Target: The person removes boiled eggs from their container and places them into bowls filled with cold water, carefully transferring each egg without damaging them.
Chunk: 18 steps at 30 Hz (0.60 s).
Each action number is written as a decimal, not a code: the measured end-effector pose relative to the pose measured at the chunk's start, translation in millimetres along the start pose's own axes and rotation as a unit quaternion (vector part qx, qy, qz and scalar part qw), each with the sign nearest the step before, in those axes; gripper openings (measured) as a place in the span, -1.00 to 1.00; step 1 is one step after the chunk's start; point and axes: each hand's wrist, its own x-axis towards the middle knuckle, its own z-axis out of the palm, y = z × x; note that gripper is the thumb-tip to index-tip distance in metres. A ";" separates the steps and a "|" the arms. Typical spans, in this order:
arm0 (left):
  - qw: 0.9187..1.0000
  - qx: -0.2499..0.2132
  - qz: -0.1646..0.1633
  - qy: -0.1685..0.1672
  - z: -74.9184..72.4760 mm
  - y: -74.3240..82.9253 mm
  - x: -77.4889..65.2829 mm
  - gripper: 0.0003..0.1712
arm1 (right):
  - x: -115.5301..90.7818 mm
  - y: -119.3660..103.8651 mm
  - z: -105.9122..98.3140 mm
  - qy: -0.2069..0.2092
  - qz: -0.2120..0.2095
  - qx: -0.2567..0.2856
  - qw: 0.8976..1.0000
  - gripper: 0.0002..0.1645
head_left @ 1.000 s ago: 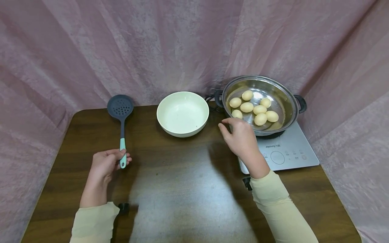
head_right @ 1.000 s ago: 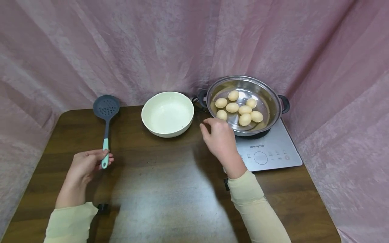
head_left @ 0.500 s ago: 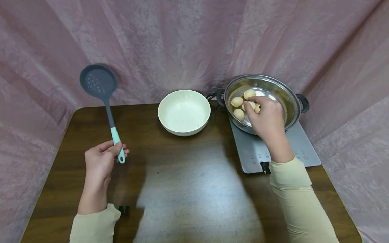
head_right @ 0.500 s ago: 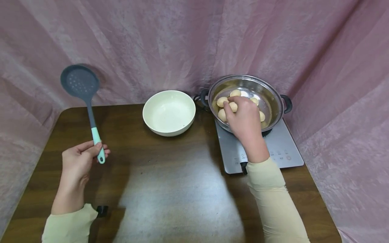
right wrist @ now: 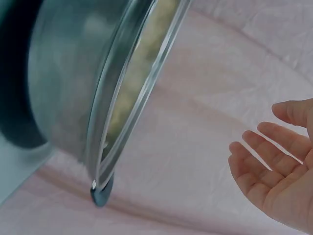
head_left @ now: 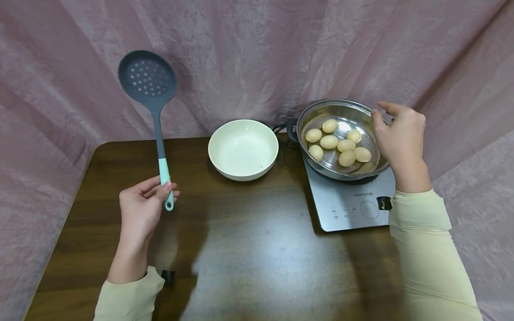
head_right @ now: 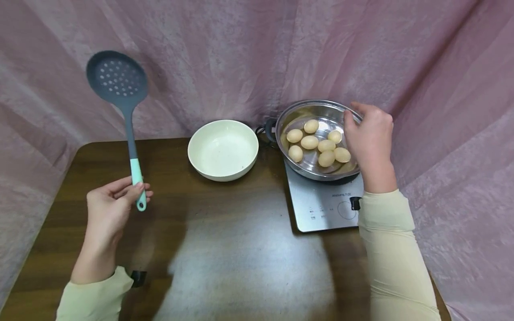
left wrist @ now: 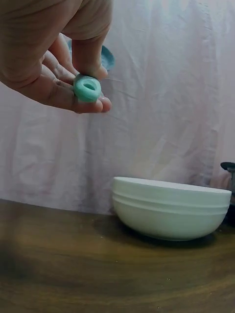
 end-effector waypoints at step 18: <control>0.975 0.169 0.067 -0.126 37.1 7.4 15.1 -0.66 | 44.7 86.8 -20.2 -0.062 0.228 0.048 0.970 -0.48</control>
